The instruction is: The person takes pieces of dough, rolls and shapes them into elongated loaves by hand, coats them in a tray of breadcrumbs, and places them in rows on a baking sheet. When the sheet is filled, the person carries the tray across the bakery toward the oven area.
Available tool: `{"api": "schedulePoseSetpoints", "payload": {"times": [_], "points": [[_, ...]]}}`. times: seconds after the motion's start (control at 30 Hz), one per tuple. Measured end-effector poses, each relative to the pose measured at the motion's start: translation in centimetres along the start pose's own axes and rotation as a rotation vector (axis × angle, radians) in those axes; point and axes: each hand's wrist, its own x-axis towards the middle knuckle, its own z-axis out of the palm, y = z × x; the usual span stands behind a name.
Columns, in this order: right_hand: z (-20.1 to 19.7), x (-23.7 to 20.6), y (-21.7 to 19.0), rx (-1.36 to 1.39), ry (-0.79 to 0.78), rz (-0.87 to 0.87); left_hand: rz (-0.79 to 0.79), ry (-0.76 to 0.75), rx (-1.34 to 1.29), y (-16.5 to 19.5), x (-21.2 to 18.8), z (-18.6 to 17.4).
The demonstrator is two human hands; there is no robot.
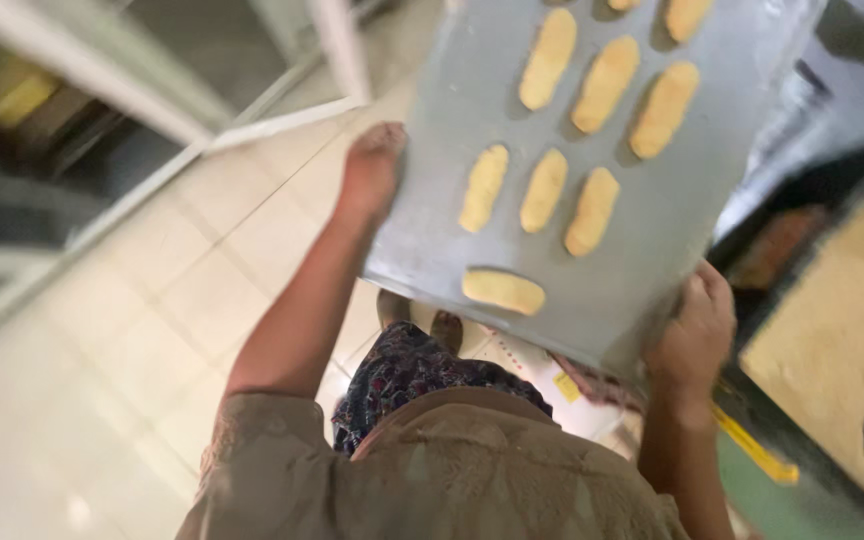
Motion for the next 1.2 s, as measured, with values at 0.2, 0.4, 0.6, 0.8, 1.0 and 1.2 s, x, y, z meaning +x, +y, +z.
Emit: {"api": "schedulePoseSetpoints", "payload": {"times": [0.2, 0.4, 0.6, 0.8, 1.0, 1.2], "points": [[3.2, -2.5, -3.0, -0.379, -0.298, -0.638, -0.126, 0.394, -0.185, -7.7, -15.7, -9.6], [14.8, -10.6, -6.7, 0.233, -0.715, -0.368, -0.368, 0.785, -0.707, -14.2, -34.5, -20.3], [27.6, -25.1, -8.8, 0.222, -0.962, -0.771, -0.573, 0.995, -0.908, -17.1, -56.2, -31.9], [36.6, -41.5, -18.2, 0.452, -1.335, 0.046, -0.362, 0.841, -1.483, -18.9, -70.4, -40.5], [47.4, -54.8, -32.4, 0.469, -1.696, -0.007, -0.036, 1.112, -1.455, -26.9, -76.4, -47.8], [66.5, -61.2, -54.9, 0.253, -1.951, -0.269, 0.188, 1.362, -1.377, -34.2, -74.6, -56.1]]}}
